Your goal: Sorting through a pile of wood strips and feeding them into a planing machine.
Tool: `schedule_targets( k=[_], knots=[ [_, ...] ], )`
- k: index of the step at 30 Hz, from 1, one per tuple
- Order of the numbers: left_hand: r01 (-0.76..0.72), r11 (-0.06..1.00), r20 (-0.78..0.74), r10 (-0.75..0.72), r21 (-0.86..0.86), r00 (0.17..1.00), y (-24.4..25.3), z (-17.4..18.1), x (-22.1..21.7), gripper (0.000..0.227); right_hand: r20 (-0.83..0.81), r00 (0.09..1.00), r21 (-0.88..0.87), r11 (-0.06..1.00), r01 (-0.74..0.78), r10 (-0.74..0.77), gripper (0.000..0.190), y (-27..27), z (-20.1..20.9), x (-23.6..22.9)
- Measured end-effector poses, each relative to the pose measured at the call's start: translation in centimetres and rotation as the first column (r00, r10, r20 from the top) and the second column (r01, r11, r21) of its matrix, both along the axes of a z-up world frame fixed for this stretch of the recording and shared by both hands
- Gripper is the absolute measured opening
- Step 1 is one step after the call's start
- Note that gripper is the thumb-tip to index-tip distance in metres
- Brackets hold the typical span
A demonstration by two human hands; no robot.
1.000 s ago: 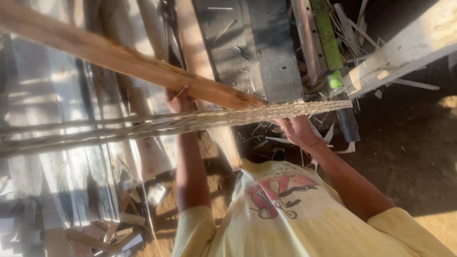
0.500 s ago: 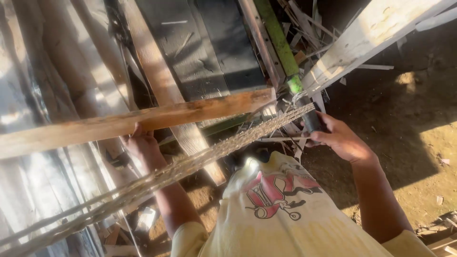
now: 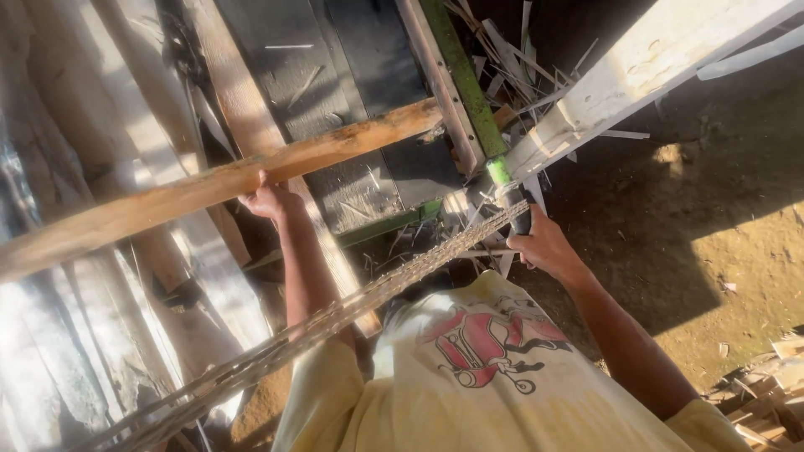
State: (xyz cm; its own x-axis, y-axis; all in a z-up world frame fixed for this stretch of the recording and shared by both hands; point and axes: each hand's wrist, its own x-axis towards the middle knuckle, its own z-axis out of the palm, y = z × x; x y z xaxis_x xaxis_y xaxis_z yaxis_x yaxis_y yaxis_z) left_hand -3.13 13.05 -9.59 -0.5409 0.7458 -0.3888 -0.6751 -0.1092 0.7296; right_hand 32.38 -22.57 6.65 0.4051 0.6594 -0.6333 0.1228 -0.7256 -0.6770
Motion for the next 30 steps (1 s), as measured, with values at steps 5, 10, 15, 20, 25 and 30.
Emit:
schedule_targets(
  k=[5, 10, 15, 20, 25, 30],
  knots=[
    [0.042, 0.998, 0.024, -0.043, 0.049, 0.999, 2.0, -2.3, 1.2, 0.056, 0.129, 0.985, -0.063, 0.992, -0.105, 0.113, 0.083, 0.6, 5.1, 1.0],
    [-0.001, 0.997, -0.022, -0.001, -0.074, 1.000, 2.8, -2.7, 2.4, 0.058, 0.220, 0.969, -0.050, 0.993, -0.106, 0.114, 0.079, 1.0, 14.8, 0.9],
    [-0.014, 0.999, 0.016, 0.015, -0.047, 1.000, 3.6, -5.0, 1.1, 0.059, 0.238, 0.966, -0.132, 0.989, -0.074, 0.104, 0.088, 0.8, 6.6, -0.5],
    [0.041, 0.990, 0.104, -0.027, -0.135, 0.994, 2.3, -5.2, 1.9, 0.063, 0.246, 0.952, -0.101, 0.981, -0.164, 0.184, 0.072, -1.4, -18.8, 1.8],
    [0.071, 0.997, 0.251, -0.078, 0.038, 0.965, -1.1, -5.4, 0.5, 0.051, 0.307, 0.941, 0.160, 0.968, -0.195, 0.139, 0.064, -4.1, -15.9, 1.7],
    [0.063, 0.997, 0.108, -0.057, -0.053, 0.993, -2.7, -3.9, -0.1, 0.082, -0.125, 0.991, 0.320, 0.944, 0.084, -0.046, 0.028, -2.2, -2.0, 1.9]
  ],
)
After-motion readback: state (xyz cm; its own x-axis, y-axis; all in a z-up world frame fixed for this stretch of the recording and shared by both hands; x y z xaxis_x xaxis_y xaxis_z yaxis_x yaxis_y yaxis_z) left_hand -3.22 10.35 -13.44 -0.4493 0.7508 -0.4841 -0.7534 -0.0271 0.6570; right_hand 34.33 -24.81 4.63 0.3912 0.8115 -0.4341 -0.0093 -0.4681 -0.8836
